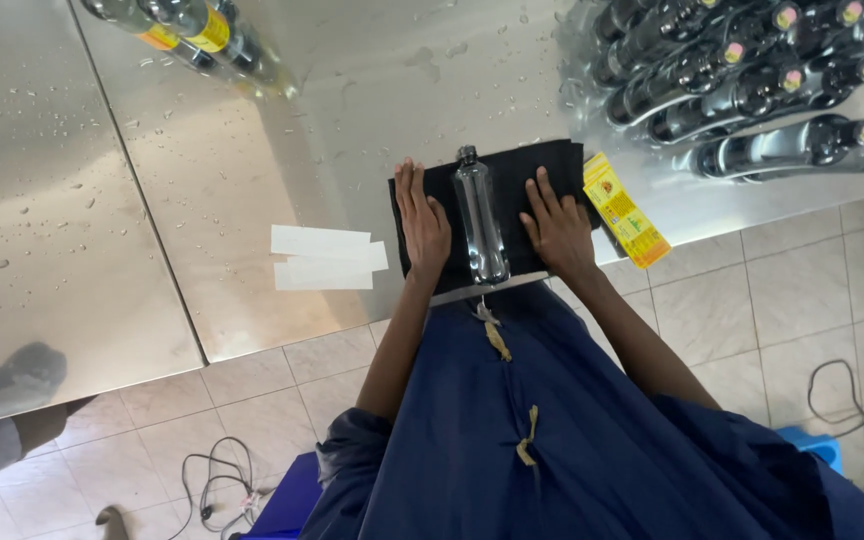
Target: Manually peeling and applying adhesive labels to bottles at a production table.
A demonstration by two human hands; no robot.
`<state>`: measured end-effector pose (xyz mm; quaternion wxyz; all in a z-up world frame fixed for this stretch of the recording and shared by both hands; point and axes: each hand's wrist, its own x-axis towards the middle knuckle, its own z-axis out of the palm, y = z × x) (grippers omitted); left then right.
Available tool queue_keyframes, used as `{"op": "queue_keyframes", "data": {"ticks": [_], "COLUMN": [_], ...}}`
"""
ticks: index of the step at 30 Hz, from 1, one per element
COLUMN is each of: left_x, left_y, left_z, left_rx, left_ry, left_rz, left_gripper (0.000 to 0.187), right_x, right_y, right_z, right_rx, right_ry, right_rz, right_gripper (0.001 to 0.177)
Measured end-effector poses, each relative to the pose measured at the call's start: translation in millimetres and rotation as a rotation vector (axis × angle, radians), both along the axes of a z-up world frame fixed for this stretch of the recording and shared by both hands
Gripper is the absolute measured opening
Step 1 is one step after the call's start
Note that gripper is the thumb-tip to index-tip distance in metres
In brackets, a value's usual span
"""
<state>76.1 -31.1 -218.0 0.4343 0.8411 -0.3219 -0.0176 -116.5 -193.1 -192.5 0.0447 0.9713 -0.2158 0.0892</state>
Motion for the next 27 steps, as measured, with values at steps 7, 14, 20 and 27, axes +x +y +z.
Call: {"op": "queue_keyframes", "data": {"ticks": [7,14,20,27], "left_x": [1,5,6,7], "left_y": [-1,-2,2,3], "left_z": [-14,-18,-16,-25], "left_rx": [0.059,0.126,0.152,0.107], "left_ry": [-0.028,-0.073,-0.043,-0.068], "left_rz": [-0.003,-0.007,-0.021,-0.028], "left_gripper": [0.056,0.054,0.050,0.046], "right_x": [-47,-78,-58,-27], "right_y": [17,15,13,10], "right_z": [-5,-6,3,-21], "right_rx": [0.219,0.092,0.153,0.479], "right_ry": [0.003,0.066,-0.051,-0.338], "right_rz": [0.061,0.155,0.095,0.082], "right_gripper": [0.082,0.060,0.026,0.010]}}
